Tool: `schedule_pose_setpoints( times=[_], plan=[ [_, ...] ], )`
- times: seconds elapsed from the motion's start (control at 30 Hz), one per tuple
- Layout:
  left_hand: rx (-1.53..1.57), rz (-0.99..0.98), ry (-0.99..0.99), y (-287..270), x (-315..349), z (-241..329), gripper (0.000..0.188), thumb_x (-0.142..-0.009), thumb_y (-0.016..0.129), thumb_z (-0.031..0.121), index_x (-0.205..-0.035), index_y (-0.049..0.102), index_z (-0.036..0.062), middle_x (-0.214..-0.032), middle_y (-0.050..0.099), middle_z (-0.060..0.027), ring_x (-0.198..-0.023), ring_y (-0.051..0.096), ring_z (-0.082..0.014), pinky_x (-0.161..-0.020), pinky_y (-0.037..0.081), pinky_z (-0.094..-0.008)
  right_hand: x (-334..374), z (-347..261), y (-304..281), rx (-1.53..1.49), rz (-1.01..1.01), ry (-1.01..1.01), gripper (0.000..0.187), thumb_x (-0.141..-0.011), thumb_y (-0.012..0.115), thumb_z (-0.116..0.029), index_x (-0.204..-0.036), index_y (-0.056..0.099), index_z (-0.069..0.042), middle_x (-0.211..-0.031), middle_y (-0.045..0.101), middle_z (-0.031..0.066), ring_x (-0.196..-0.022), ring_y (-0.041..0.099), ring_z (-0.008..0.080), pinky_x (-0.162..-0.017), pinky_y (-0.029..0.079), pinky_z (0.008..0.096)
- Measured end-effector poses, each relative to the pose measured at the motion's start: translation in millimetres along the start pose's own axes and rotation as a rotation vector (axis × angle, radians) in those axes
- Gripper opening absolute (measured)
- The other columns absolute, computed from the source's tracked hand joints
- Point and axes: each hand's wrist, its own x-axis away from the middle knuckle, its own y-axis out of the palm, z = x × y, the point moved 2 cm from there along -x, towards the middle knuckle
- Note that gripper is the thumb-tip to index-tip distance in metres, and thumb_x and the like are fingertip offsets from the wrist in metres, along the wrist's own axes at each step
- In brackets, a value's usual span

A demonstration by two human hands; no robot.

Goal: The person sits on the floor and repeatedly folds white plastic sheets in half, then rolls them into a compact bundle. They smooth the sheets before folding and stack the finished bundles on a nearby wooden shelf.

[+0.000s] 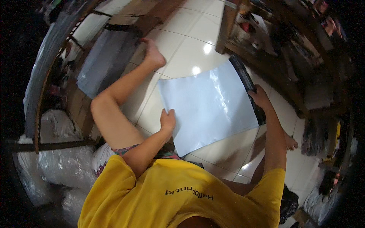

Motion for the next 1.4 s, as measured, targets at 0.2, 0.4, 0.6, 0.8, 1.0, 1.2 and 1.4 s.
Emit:
schedule_pose_setpoints(
  times=[0.2,0.4,0.6,0.8,1.0,1.2,1.4],
  plan=[
    [-0.146,0.061,0.22,-22.5,0.9,37.2,0.049,-0.099,0.049,0.036,-0.124,0.053,-0.0058,-0.11,0.066,-0.0317,-0.109,0.063,-0.0456,-0.096,0.048,-0.0496,44.6,-81.4,-36.8,-0.079,0.023,-0.024,0.062,-0.091,0.065,-0.022,-0.143,0.045,0.007,-0.14,0.054,0.0271,-0.133,0.049,0.0379,-0.114,0.033,0.0393],
    [-0.074,-0.101,0.435,-110.9,8.0,133.8,0.047,-0.096,0.052,0.036,-0.118,0.057,-0.006,-0.112,0.065,-0.0319,-0.11,0.061,-0.0462,-0.097,0.046,-0.0495,59.3,-109.4,-100.9,0.143,0.223,-0.033,0.071,-0.093,0.063,-0.04,-0.143,0.044,0.006,-0.143,0.049,0.0281,-0.133,0.048,0.0399,-0.113,0.036,0.0428],
    [0.117,-0.172,0.523,-231.4,38.3,231.6,0.039,-0.095,0.059,0.026,-0.116,0.064,-0.0066,-0.097,0.071,-0.0154,-0.084,0.068,-0.0228,-0.077,0.054,-0.0382,89.6,-242.9,-184.3,0.21,0.336,-0.025,0.077,-0.092,0.066,-0.036,-0.15,0.037,0.006,-0.152,0.043,0.0253,-0.138,0.043,0.0342,-0.116,0.031,0.0407],
    [0.205,-0.112,0.507,-349.5,103.1,326.2,0.034,-0.092,0.062,0.03,-0.103,0.069,-0.0016,-0.083,0.069,-0.0089,-0.067,0.063,-0.0166,-0.061,0.051,-0.034,91.0,-370.3,-268.4,0.064,0.436,-0.557,0.062,-0.095,0.064,-0.033,-0.144,0.046,0.001,-0.133,0.057,0.0223,-0.121,0.055,0.0295,-0.104,0.043,0.0397],
    [0.036,0.443,0.703,-458.3,106.3,382.3,0.041,-0.09,0.068,0.027,-0.119,0.069,-0.0022,-0.1,0.072,-0.0224,-0.082,0.072,-0.0263,-0.077,0.057,-0.0377,-5.4,-510.2,-315.8,-0.257,0.056,-0.723,0.038,-0.096,0.066,-0.027,-0.12,0.063,0.002,-0.096,0.07,0.0083,-0.077,0.067,0.0159,-0.072,0.055,0.031],
    [-0.124,0.258,0.661,-605.5,60.3,398.2,0.059,-0.091,0.066,0.038,-0.132,0.053,-0.0024,-0.124,0.055,-0.0197,-0.11,0.052,-0.0282,-0.096,0.042,-0.0392,6.3,-677.2,-274.5,-0.077,0.12,-0.716,0.069,-0.087,0.073,-0.042,-0.133,0.054,0.005,-0.109,0.069,0.0173,-0.09,0.068,0.019,-0.081,0.054,0.0302],
    [-0.196,0.521,0.565,-718.0,6.4,370.8,0.049,-0.093,0.064,0.041,-0.123,0.069,0.0023,-0.111,0.071,-0.0137,-0.092,0.068,-0.0222,-0.085,0.053,-0.0365,-38.7,-808.5,-217.5,0.102,0.012,-0.964,0.05,-0.088,0.07,-0.041,-0.111,0.07,0.003,-0.096,0.074,0.0148,-0.077,0.071,0.0212,-0.075,0.056,0.0331]
  ],
)
